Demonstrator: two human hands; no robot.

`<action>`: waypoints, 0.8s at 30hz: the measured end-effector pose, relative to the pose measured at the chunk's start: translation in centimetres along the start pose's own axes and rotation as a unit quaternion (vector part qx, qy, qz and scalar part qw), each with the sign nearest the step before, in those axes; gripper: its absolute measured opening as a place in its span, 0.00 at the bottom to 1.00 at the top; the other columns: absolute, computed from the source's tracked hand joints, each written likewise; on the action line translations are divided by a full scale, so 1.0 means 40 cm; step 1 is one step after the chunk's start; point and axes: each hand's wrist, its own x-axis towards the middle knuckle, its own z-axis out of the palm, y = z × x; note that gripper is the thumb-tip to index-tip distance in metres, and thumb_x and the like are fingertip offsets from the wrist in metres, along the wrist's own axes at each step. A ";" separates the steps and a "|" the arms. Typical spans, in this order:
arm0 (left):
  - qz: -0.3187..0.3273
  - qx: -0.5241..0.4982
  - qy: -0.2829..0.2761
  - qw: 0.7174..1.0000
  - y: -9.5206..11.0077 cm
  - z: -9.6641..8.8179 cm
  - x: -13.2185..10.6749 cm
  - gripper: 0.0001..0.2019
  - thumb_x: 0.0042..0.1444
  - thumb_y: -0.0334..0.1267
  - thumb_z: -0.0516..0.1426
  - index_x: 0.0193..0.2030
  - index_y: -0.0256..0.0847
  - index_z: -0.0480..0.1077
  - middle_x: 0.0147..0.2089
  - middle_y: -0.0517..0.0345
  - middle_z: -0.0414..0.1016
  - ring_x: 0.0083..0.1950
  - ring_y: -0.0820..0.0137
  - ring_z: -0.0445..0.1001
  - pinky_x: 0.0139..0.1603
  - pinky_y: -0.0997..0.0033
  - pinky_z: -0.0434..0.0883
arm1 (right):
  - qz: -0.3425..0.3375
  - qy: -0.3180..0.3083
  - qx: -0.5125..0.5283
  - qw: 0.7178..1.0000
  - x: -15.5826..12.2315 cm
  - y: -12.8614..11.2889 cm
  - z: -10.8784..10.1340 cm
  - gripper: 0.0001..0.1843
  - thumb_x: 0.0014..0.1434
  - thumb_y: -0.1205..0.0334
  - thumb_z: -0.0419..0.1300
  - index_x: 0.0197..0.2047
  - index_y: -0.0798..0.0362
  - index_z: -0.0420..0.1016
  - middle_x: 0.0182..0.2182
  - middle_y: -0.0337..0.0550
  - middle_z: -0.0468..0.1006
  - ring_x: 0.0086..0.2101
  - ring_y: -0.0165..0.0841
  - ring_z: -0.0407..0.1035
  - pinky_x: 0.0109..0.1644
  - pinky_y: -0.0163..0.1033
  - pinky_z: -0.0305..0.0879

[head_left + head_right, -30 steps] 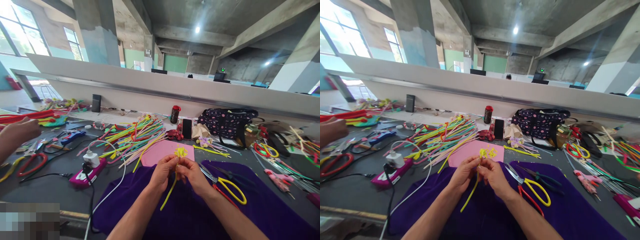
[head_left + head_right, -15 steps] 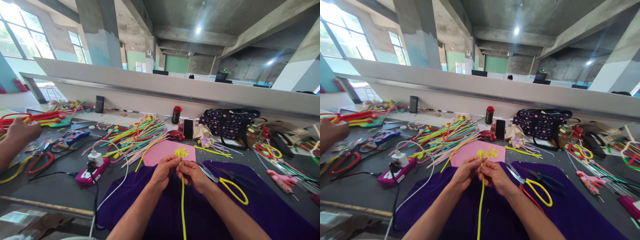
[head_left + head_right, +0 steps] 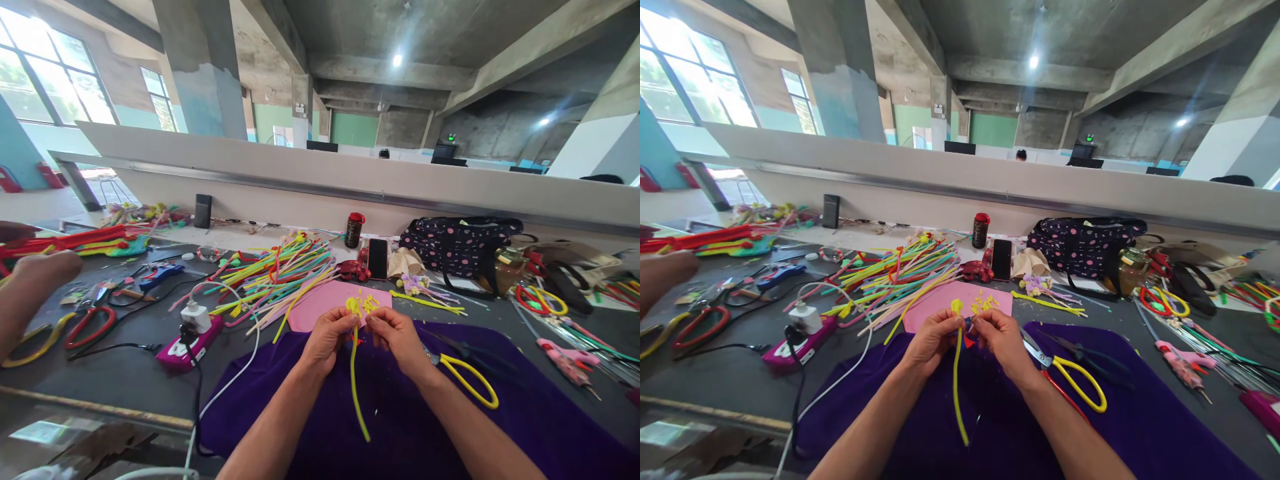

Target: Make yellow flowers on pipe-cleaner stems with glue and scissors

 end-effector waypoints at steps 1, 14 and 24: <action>-0.005 0.006 -0.007 1.000 -0.001 0.000 0.000 0.09 0.40 0.36 0.62 0.24 0.35 0.67 0.22 0.61 0.69 0.20 0.79 0.65 0.22 0.80 0.60 | -0.003 0.012 0.000 1.000 0.001 -0.002 -0.003 0.12 0.51 0.53 0.58 0.28 0.55 0.72 0.17 0.36 0.68 0.16 0.24 0.55 0.17 0.30 0.46; -0.005 0.071 -0.014 0.997 -0.012 0.008 0.002 0.11 0.39 0.38 0.63 0.25 0.36 0.65 0.22 0.62 0.68 0.18 0.81 0.61 0.19 0.80 0.55 | -0.026 0.013 0.029 0.999 -0.005 -0.013 0.000 0.08 0.51 0.58 0.58 0.29 0.54 0.71 0.16 0.33 0.67 0.16 0.24 0.56 0.18 0.30 0.49; 0.047 0.134 0.021 0.990 -0.006 0.027 -0.010 0.12 0.38 0.40 0.63 0.24 0.36 0.66 0.18 0.64 0.65 0.15 0.83 0.54 0.16 0.81 0.49 | -0.023 0.010 0.033 0.999 -0.002 -0.004 -0.003 0.09 0.49 0.56 0.60 0.28 0.54 0.71 0.19 0.35 0.70 0.17 0.24 0.59 0.18 0.30 0.51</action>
